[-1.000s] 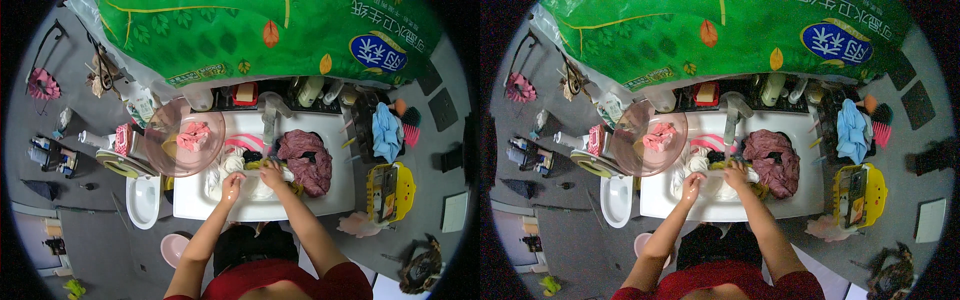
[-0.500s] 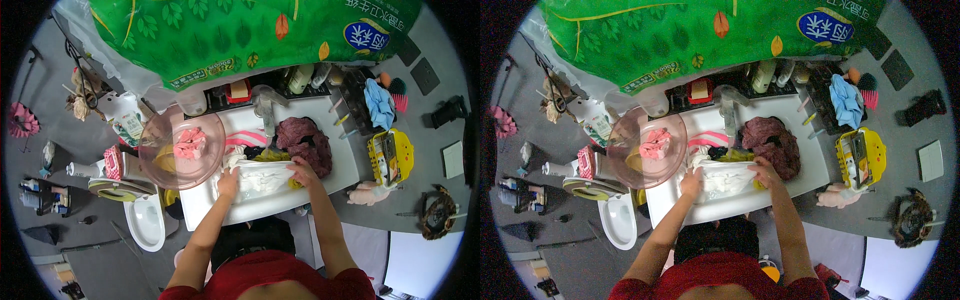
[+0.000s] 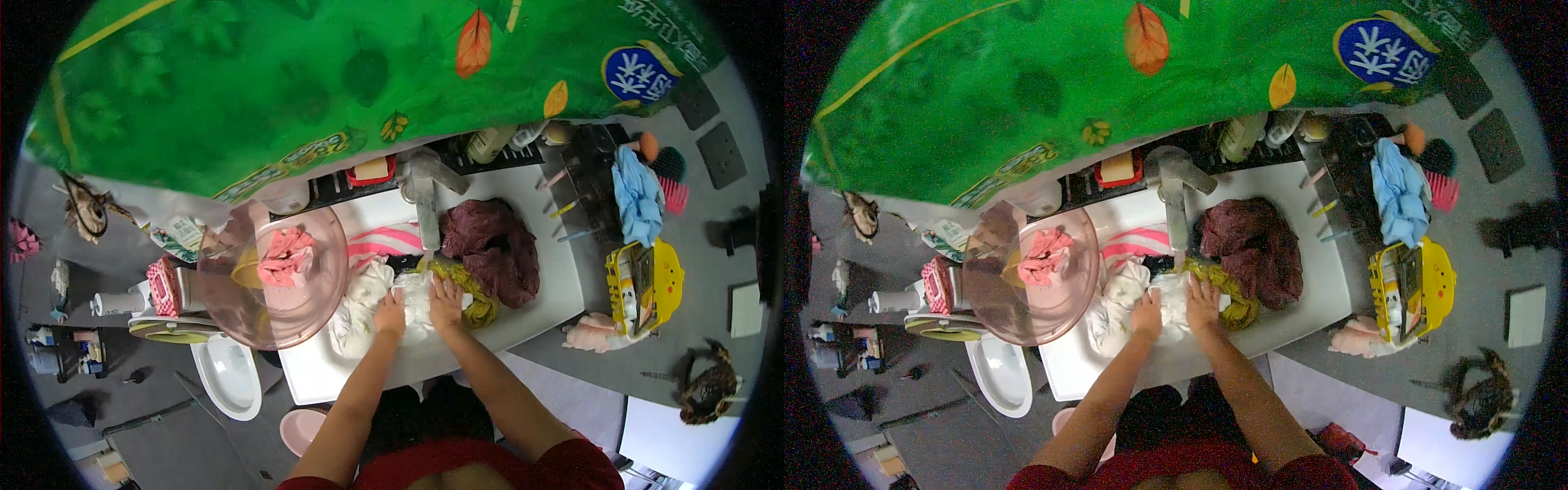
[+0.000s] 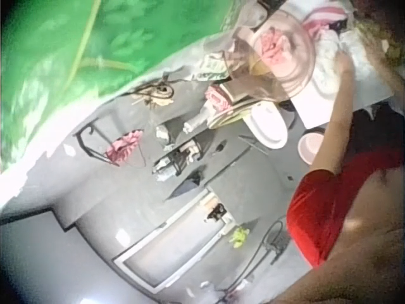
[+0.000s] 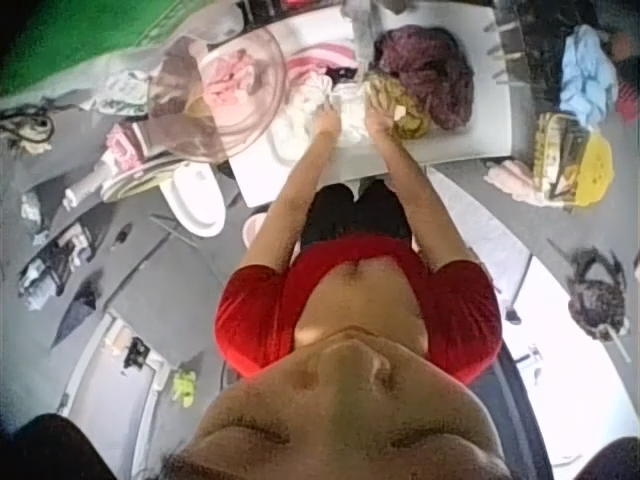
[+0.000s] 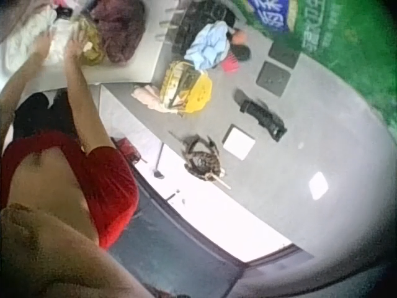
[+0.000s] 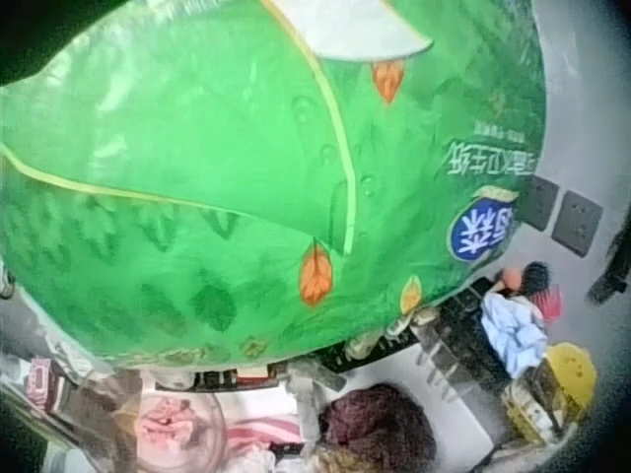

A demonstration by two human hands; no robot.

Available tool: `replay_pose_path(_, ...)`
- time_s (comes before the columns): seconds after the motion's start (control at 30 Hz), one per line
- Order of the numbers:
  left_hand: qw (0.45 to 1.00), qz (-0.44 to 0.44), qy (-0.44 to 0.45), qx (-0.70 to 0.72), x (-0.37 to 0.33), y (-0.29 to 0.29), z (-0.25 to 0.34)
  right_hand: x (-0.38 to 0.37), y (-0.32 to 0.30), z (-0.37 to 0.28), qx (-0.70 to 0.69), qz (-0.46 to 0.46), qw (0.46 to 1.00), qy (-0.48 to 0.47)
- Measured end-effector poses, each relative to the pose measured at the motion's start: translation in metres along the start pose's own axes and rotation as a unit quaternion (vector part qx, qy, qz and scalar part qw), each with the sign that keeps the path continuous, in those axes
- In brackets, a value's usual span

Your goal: The person empties a washbasin into a bathroom sink, transfers clothes from a laundry basket into the sink, pours detergent onto the laundry, and washes the clothes by hand under running water.

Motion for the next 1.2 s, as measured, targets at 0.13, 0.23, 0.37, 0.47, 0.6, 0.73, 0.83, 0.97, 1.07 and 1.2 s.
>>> replay_pose_path(0.13, 0.970, -0.208, -0.100, 0.078, -0.007, 0.048, -0.033, -0.007, 0.043, -0.018, -0.144, -0.032, 0.988, -0.044)
replay_pose_path(0.23, 0.996, -0.063, -0.055, 0.043, -0.033, 0.055, -0.013, -0.013, 0.090, 0.005, 0.154, 0.025, 0.988, -0.019)
replay_pose_path(0.37, 0.971, -0.149, -0.126, 0.137, -0.029, 0.009, 0.011, -0.025, 0.093, 0.027, -0.101, 0.026, 0.994, 0.033)
replay_pose_path(0.47, 0.989, -0.047, -0.135, 0.038, 0.016, 0.007, -0.033, -0.014, 0.003, 0.016, -0.288, -0.064, 0.948, -0.117)
replay_pose_path(0.6, 0.995, 0.018, -0.070, -0.063, 0.069, -0.086, 0.008, 0.003, -0.065, 0.113, -0.355, -0.034, 0.933, -0.055)
replay_pose_path(0.73, 0.989, 0.132, -0.026, 0.056, 0.112, -0.155, -0.009, 0.014, -0.139, 0.130, -0.357, 0.041, 0.926, -0.119)
replay_pose_path(0.83, 0.965, 0.244, -0.038, 0.087, 0.144, -0.207, -0.002, 0.025, -0.186, 0.132, -0.378, 0.122, 0.905, -0.150)
replay_pose_path(0.97, 0.943, 0.316, -0.002, 0.107, 0.161, -0.205, -0.006, 0.038, -0.186, 0.141, -0.381, 0.194, 0.898, -0.103)
replay_pose_path(1.07, 0.969, 0.186, -0.077, 0.144, 0.137, -0.136, -0.030, 0.033, -0.136, 0.126, -0.349, 0.014, 0.937, -0.030)
replay_pose_path(1.2, 0.725, 0.140, -0.048, 0.673, 0.117, -0.104, -0.015, 0.020, -0.115, 0.125, -0.586, 0.038, 0.809, -0.016)
Point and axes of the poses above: each hand's wrist, its own x-axis away from the middle knuckle, its own y-axis out of the palm, z = x × y, the point moved 7 cm from there along -x, towards the middle knuckle, and after that the axes turned 10 degrees about -z, right-handed, at the moved point
